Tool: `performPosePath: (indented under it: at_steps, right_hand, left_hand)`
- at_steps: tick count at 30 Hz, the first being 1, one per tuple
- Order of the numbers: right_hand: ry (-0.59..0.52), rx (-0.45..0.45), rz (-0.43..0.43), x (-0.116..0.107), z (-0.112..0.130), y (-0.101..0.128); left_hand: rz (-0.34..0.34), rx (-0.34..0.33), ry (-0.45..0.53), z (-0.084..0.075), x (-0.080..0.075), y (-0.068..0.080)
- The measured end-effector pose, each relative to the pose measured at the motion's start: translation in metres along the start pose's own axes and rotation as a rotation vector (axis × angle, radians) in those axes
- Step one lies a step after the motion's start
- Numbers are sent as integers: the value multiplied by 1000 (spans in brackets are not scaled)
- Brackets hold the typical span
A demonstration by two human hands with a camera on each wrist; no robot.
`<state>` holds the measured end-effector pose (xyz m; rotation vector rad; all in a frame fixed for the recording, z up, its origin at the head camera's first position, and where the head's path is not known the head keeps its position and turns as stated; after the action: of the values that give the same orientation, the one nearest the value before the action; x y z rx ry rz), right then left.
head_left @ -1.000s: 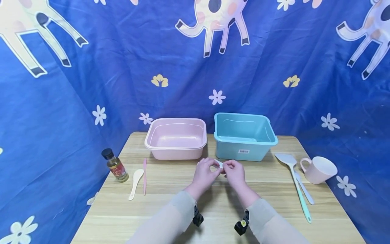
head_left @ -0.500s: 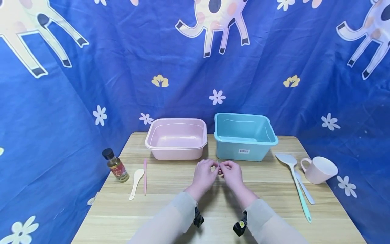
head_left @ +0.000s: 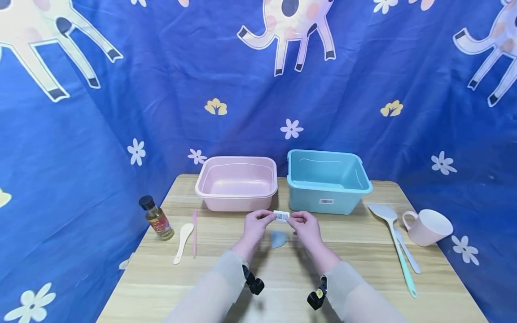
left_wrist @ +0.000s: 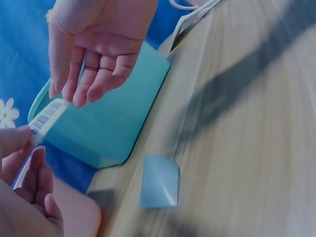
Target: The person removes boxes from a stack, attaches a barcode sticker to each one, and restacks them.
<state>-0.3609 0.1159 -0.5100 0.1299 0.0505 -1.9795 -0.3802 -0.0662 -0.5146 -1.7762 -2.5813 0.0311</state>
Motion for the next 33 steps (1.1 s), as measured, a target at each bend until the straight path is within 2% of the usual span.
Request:
performPosePath:
  at_steps: [4,8,11,18,22,28,33]
  right_hand:
    - [-19,27,26,15,0,2]
    - [-24,34,46,32,-1,2]
    - [-7,17,77,49,-2,2]
    - [127,-97,131,101,-1,11]
    - [161,-143,112,122,-4,13]
    - [135,-82,50,141,-16,13]
    - [74,-16,10,154,-21,15]
  left_hand:
    - [0,-20,36,3,-14,-4]
    - [-17,12,21,2,-30,-9]
    - [-48,48,-27,1,-44,-14]
    - [-198,110,-154,-1,-88,-22]
    - [-271,123,-184,3,-102,-29]
    - [-371,104,-195,19,-115,-40]
    - [-440,97,-153,30,-123,-48]
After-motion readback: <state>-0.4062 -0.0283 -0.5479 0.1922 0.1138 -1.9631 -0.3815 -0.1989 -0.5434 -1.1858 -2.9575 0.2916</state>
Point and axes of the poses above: each hand's wrist, its own y-axis away from the middle knuckle, its own x-axis out of the palm, z = x × y, the point moved 9 cm from there along -y, towards the middle knuckle, and after that the axes turned 15 degrees about -z, right-handed, at the moved point
